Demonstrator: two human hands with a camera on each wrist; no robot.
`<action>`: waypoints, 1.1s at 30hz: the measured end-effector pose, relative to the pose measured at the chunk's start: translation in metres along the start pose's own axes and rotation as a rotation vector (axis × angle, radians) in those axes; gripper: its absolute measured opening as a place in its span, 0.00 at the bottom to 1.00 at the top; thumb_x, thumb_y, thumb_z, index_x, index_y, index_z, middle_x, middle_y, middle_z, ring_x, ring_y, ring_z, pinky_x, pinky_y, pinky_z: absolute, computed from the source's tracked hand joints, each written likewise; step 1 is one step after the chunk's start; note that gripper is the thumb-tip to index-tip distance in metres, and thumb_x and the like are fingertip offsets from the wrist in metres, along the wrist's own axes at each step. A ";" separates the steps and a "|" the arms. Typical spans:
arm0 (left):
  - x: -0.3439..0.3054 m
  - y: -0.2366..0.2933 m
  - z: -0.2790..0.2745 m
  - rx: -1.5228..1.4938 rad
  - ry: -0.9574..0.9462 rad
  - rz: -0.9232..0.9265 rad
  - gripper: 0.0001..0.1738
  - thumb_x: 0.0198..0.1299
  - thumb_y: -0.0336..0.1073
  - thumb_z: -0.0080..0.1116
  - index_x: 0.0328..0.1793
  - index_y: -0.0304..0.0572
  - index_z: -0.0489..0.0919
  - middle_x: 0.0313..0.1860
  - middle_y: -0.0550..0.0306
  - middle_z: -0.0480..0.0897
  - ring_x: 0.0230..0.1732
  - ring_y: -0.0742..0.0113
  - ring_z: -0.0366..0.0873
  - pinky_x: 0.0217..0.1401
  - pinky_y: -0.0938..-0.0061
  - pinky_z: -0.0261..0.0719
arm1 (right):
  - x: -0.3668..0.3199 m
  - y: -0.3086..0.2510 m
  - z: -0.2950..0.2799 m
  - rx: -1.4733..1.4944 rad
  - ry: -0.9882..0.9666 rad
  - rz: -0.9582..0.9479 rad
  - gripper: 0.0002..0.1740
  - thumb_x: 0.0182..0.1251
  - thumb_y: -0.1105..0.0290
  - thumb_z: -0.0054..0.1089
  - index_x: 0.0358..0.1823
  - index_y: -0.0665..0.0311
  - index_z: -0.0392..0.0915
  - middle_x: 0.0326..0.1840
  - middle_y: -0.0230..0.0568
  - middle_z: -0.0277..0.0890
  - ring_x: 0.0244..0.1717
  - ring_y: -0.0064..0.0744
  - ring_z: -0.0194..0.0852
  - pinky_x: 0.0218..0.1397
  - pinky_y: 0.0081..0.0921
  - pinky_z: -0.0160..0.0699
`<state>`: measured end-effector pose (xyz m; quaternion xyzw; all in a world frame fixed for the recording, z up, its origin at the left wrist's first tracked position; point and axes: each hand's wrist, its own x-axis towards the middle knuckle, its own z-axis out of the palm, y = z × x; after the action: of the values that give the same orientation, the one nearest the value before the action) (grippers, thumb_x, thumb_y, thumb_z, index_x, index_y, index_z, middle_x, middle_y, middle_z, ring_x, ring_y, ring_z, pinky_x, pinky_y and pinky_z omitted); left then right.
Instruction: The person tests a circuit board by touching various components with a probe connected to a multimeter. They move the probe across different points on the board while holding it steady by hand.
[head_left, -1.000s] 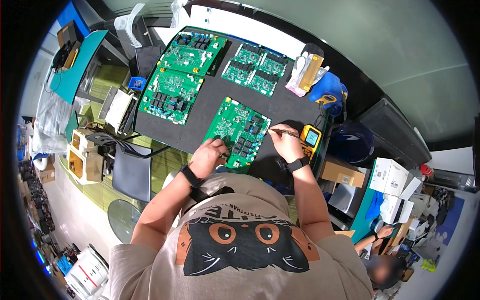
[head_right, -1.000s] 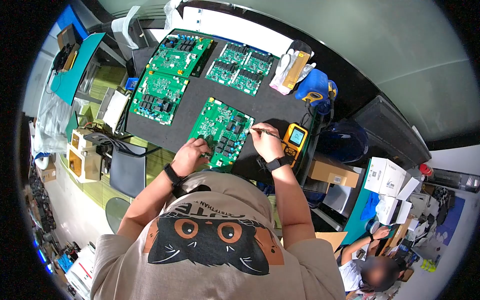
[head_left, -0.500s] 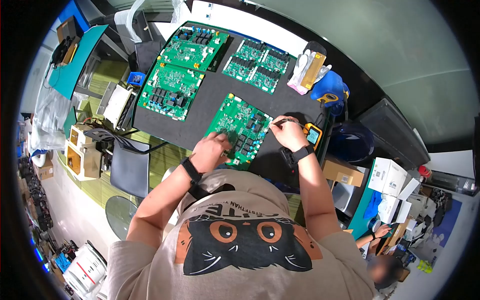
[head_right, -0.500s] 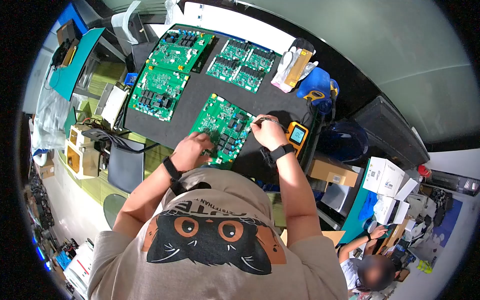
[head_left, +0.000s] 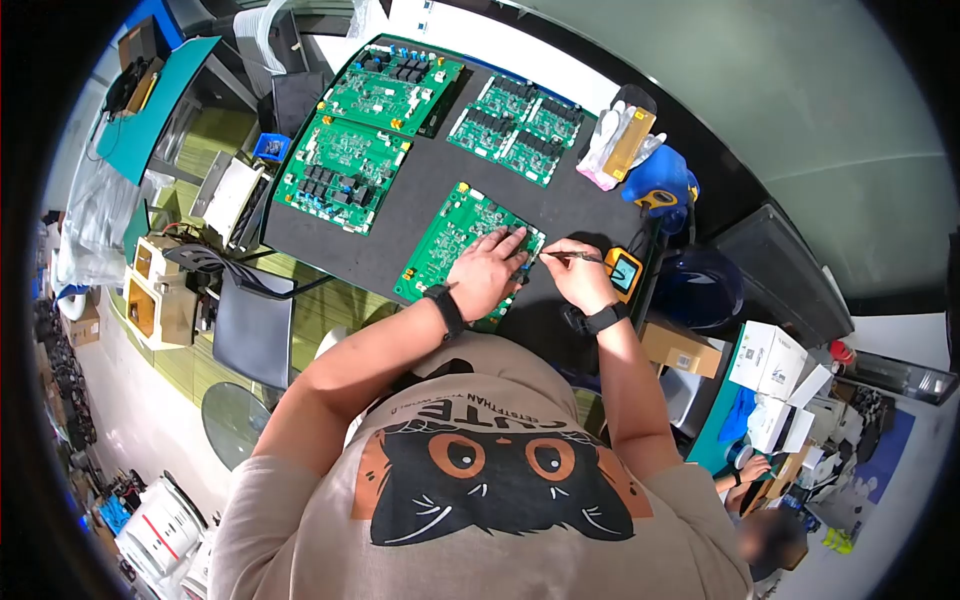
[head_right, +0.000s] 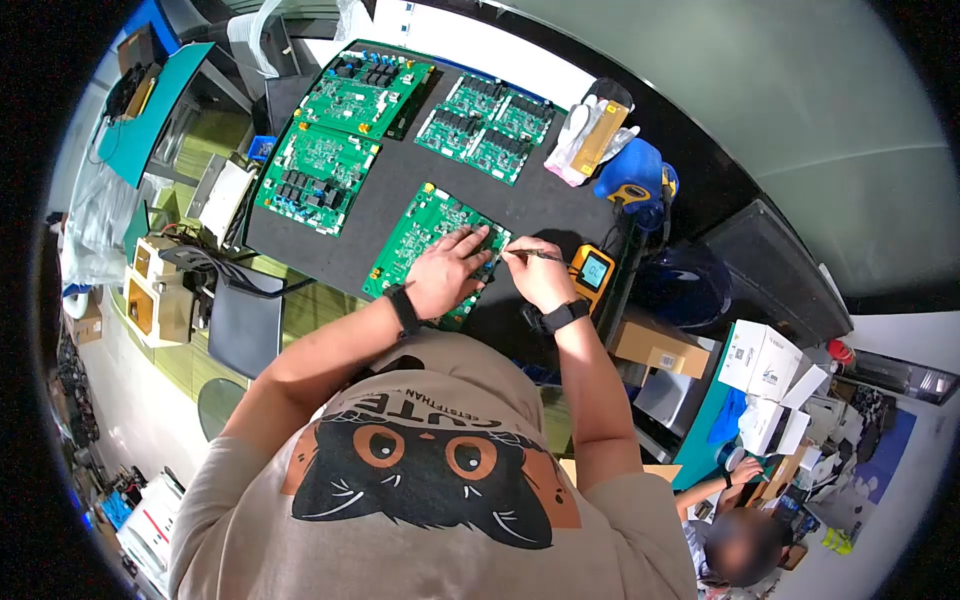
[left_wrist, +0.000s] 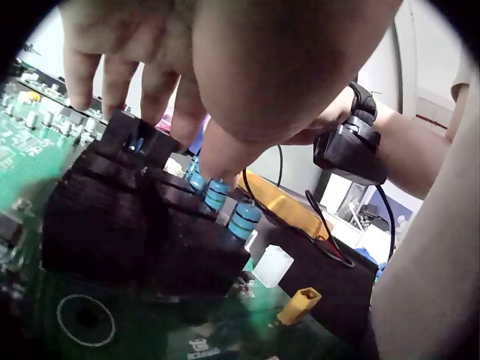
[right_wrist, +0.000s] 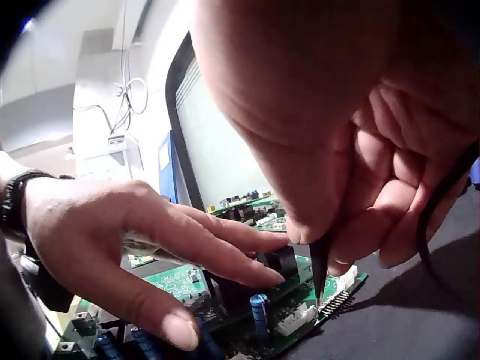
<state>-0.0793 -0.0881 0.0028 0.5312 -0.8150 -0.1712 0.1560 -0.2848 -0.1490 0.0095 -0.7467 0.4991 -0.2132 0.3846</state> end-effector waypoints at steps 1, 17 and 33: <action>0.000 -0.001 0.002 0.000 0.000 0.001 0.31 0.55 0.43 0.72 0.67 0.49 0.81 0.81 0.56 0.65 0.76 0.50 0.66 0.76 0.56 0.68 | 0.000 -0.002 0.000 -0.013 0.004 -0.013 0.05 0.63 0.74 0.66 0.38 0.67 0.84 0.37 0.51 0.85 0.39 0.50 0.86 0.45 0.37 0.84; 0.002 0.002 -0.001 0.068 -0.042 -0.013 0.33 0.54 0.44 0.71 0.68 0.49 0.80 0.80 0.55 0.66 0.78 0.49 0.64 0.79 0.53 0.64 | 0.000 -0.023 -0.033 0.103 0.047 0.056 0.05 0.66 0.74 0.68 0.39 0.69 0.85 0.34 0.45 0.87 0.34 0.31 0.85 0.40 0.28 0.82; -0.054 0.010 -0.013 -0.098 0.069 -0.200 0.31 0.56 0.33 0.69 0.69 0.42 0.79 0.77 0.49 0.71 0.78 0.43 0.64 0.76 0.53 0.67 | -0.011 0.004 0.000 0.107 0.128 -0.049 0.04 0.63 0.76 0.69 0.38 0.69 0.84 0.36 0.46 0.86 0.38 0.41 0.85 0.43 0.31 0.81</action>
<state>-0.0611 -0.0362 0.0149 0.6073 -0.7425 -0.2072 0.1920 -0.2923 -0.1397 0.0071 -0.7219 0.4920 -0.2961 0.3861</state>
